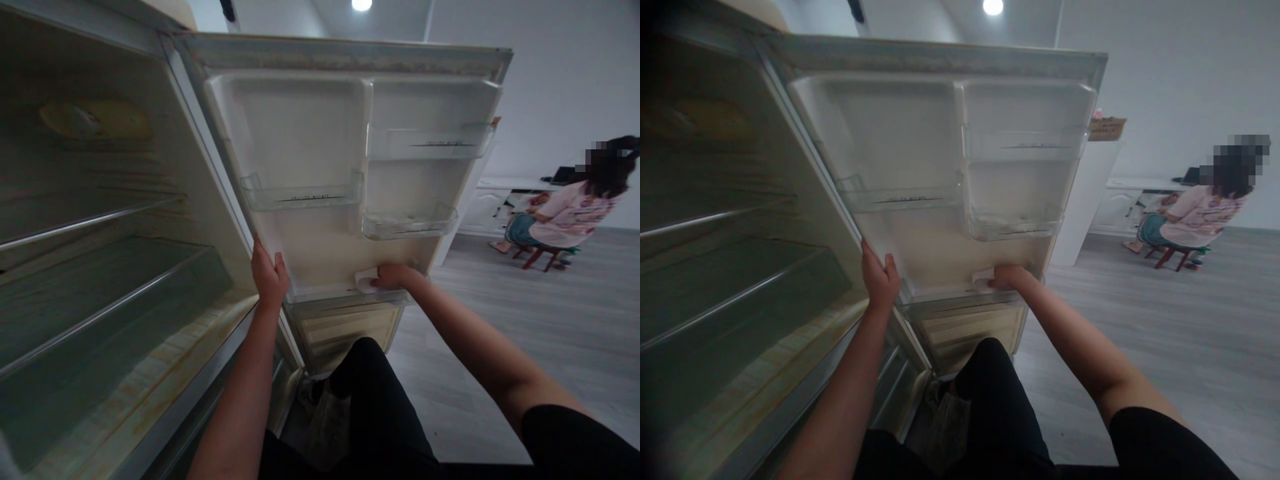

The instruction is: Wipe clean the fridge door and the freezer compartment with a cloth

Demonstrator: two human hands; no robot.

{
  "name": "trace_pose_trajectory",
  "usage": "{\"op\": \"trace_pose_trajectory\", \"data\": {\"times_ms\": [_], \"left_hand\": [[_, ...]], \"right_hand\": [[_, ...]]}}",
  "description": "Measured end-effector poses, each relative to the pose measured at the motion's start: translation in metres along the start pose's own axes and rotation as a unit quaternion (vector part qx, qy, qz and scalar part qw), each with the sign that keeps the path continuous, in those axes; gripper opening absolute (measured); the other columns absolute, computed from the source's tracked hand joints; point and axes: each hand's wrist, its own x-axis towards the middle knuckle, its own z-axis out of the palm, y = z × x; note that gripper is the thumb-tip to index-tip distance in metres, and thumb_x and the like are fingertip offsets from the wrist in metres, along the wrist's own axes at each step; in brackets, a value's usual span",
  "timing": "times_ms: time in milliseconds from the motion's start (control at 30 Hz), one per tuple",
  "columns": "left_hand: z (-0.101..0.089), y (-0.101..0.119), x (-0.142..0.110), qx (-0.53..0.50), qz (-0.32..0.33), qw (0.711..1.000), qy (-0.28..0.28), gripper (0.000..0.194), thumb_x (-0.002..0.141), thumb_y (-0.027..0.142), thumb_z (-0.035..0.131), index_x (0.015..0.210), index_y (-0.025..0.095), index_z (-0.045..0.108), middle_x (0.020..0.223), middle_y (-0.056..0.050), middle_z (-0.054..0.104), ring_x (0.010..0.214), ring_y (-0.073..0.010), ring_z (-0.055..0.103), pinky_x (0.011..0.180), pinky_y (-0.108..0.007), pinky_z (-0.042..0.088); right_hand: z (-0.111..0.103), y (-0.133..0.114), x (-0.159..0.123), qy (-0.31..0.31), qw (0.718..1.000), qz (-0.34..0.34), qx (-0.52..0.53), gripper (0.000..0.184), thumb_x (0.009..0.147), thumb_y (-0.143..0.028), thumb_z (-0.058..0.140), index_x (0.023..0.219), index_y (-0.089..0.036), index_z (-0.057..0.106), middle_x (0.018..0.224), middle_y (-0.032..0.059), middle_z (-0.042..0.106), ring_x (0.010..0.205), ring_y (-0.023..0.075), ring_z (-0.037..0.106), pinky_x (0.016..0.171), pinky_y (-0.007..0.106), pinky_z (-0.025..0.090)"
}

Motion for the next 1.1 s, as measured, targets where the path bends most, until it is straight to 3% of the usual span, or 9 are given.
{"op": "trace_pose_trajectory", "data": {"times_ms": [100, 167, 267, 433, 567, 700, 767, 967, 1100], "left_hand": [[0.000, -0.002, -0.001, 0.002, 0.000, 1.000, -0.002, 0.069, 0.100, 0.041, 0.040, 0.157, 0.007, 0.024, 0.158, -0.023, 0.038, 0.149, -0.0269, 0.034, 0.123, -0.041, 0.026], [0.000, -0.002, -0.001, 0.005, -0.003, 1.000, -0.002, 0.069, 0.100, 0.041, 0.040, 0.157, 0.006, 0.023, 0.158, -0.024, 0.037, 0.149, -0.0269, 0.034, 0.123, -0.041, 0.025], [-0.002, 0.000, -0.002, 0.006, -0.007, 1.000, -0.006, 0.069, 0.101, 0.041, 0.039, 0.158, 0.006, 0.021, 0.160, -0.024, 0.034, 0.150, -0.0268, 0.033, 0.123, -0.040, 0.026], [-0.005, 0.003, 0.001, -0.012, -0.018, 0.999, -0.023, 0.069, 0.101, 0.044, 0.037, 0.158, 0.009, 0.019, 0.158, -0.023, 0.038, 0.148, -0.0267, 0.036, 0.121, -0.042, 0.031], [-0.006, 0.000, 0.001, -0.013, -0.012, 1.000, -0.025, 0.067, 0.102, 0.044, 0.036, 0.158, 0.011, 0.022, 0.159, -0.021, 0.037, 0.149, -0.0256, 0.035, 0.122, -0.040, 0.028], [-0.005, -0.003, -0.002, -0.006, -0.002, 1.000, -0.016, 0.066, 0.102, 0.043, 0.036, 0.158, 0.010, 0.022, 0.161, -0.021, 0.034, 0.150, -0.0246, 0.033, 0.123, -0.039, 0.026], [-0.005, -0.003, -0.003, -0.006, 0.001, 1.000, -0.013, 0.065, 0.102, 0.042, 0.036, 0.158, 0.010, 0.023, 0.161, -0.021, 0.035, 0.150, -0.0241, 0.033, 0.123, -0.038, 0.026], [-0.007, -0.003, -0.002, -0.011, 0.011, 1.000, -0.021, 0.065, 0.102, 0.042, 0.035, 0.158, 0.010, 0.022, 0.161, -0.021, 0.035, 0.150, -0.0245, 0.033, 0.124, -0.039, 0.026], [-0.008, -0.002, -0.002, -0.015, -0.003, 1.000, -0.021, 0.065, 0.102, 0.042, 0.035, 0.158, 0.011, 0.023, 0.161, -0.020, 0.035, 0.150, -0.0238, 0.033, 0.123, -0.039, 0.027]], "right_hand": [[-0.005, -0.045, 0.017, -0.101, 0.989, -0.104, -0.013, 0.037, 0.094, -0.037, 0.061, 0.116, -0.010, 0.074, 0.121, 0.0193, 0.070, 0.110, 0.0261, 0.068, 0.089, 0.030, 0.049], [-0.009, -0.079, 0.025, -0.098, 0.980, -0.172, 0.000, 0.034, 0.096, -0.035, 0.058, 0.113, -0.011, 0.075, 0.119, 0.0167, 0.071, 0.109, 0.0256, 0.067, 0.088, 0.030, 0.048], [-0.014, -0.127, 0.024, -0.018, 0.975, -0.214, 0.060, 0.031, 0.096, -0.035, 0.057, 0.110, -0.014, 0.074, 0.112, 0.0126, 0.073, 0.104, 0.0242, 0.067, 0.086, 0.029, 0.048], [-0.018, -0.174, -0.012, 0.210, 0.948, -0.235, 0.051, 0.027, 0.101, -0.027, 0.045, 0.118, -0.017, 0.064, 0.120, 0.0142, 0.063, 0.112, 0.0261, 0.059, 0.093, 0.039, 0.049], [0.007, -0.170, -0.037, 0.272, 0.899, -0.343, 0.005, 0.023, 0.101, -0.023, 0.046, 0.115, -0.018, 0.063, 0.128, 0.0154, 0.056, 0.129, 0.0282, 0.048, 0.107, 0.046, 0.044], [0.044, -0.141, -0.040, 0.274, 0.852, -0.444, -0.045, 0.024, 0.101, -0.024, 0.047, 0.116, -0.021, 0.065, 0.135, 0.0105, 0.055, 0.145, 0.0284, 0.035, 0.122, 0.052, 0.026], [0.053, -0.128, -0.040, 0.261, 0.845, -0.465, -0.046, 0.025, 0.100, -0.029, 0.049, 0.117, -0.021, 0.066, 0.137, 0.0103, 0.055, 0.145, 0.0282, 0.035, 0.124, 0.051, 0.024], [0.041, -0.117, -0.047, 0.194, 0.878, -0.412, 0.150, 0.035, 0.100, -0.044, 0.052, 0.121, -0.018, 0.064, 0.127, 0.0133, 0.063, 0.121, 0.0209, 0.058, 0.106, 0.035, 0.046], [0.029, -0.127, -0.045, 0.157, 0.898, -0.307, 0.273, 0.061, 0.095, -0.038, 0.061, 0.148, -0.015, 0.041, 0.115, 0.0118, 0.068, 0.103, 0.0180, 0.065, 0.093, 0.030, 0.050]]}}
